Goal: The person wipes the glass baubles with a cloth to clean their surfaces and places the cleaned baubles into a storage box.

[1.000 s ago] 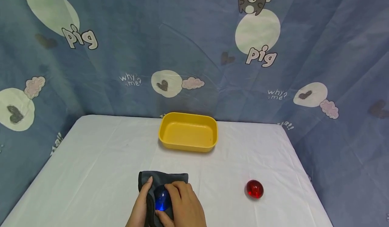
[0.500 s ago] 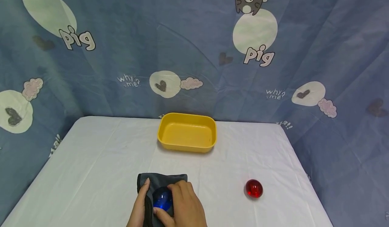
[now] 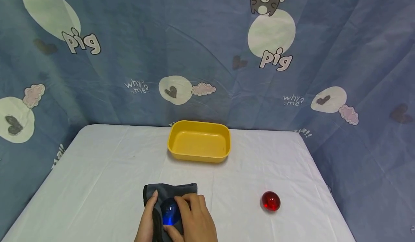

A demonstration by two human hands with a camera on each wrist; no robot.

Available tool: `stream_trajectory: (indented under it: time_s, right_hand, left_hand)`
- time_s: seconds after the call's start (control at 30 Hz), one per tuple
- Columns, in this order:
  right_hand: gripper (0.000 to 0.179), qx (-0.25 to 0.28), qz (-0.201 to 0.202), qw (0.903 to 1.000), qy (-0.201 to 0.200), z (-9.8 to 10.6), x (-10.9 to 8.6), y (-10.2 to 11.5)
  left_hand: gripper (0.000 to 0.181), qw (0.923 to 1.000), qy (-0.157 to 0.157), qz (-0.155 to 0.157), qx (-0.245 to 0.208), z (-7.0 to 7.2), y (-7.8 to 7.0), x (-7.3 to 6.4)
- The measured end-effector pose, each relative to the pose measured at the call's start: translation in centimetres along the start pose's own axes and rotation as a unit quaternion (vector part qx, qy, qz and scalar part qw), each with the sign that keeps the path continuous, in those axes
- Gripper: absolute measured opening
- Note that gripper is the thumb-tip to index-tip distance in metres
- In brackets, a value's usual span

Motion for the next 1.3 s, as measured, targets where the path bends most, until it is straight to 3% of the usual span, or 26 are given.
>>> stream_trajectory:
  time_s: [0.07,0.17,0.37,0.57,0.73,0.9,1.03,1.3]
  right_hand:
    - [0.059,-0.009,0.001,0.9999,-0.013,0.0,0.0,0.0]
    - [0.059,-0.018,-0.006,0.9994,-0.029,0.0,0.1,-0.1]
    - [0.061,-0.019,-0.02,0.9992,-0.028,-0.2,0.0,-0.5]
    - [0.073,-0.028,0.022,0.9987,-0.038,-0.3,-0.2,-0.4]
    - [0.063,-0.017,0.04,0.9983,-0.039,-0.2,-0.2,-0.5]
    - [0.059,0.01,0.022,0.9997,-0.006,0.3,0.3,-0.5]
    - [0.056,0.026,-0.006,0.9995,0.017,0.7,0.7,-0.5]
    - [0.059,0.016,-0.017,0.9997,0.0,0.4,0.4,-0.8]
  left_hand:
    - [0.083,1.0,-0.003,0.0,-0.005,-0.2,0.0,-0.1]
    - [0.084,0.9994,-0.032,-0.014,0.001,-1.3,-0.1,-0.6]
    - [0.08,0.9981,-0.06,-0.01,0.003,-2.0,-0.3,-0.8]
    - [0.078,0.9987,-0.042,-0.03,-0.003,-2.0,-0.7,-1.0]
    - [0.083,0.9995,-0.027,-0.017,-0.002,-1.8,-0.7,-0.9]
    - [0.082,0.9993,-0.035,-0.015,0.003,-1.8,-0.6,-0.9]
    - [0.085,0.9979,-0.06,-0.026,0.009,-1.9,-0.7,-0.8]
    - [0.089,0.9948,-0.093,-0.029,0.032,-2.0,-0.7,-0.6]
Point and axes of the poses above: each hand's wrist, its own x-axis towards the middle knuckle, its own z-axis out of the back of the hand, y = z × x, the point moved 2 cm from there along x, towards the middle knuckle, and after that the axes turned 9 degrees about z, right-handed, at the moved point
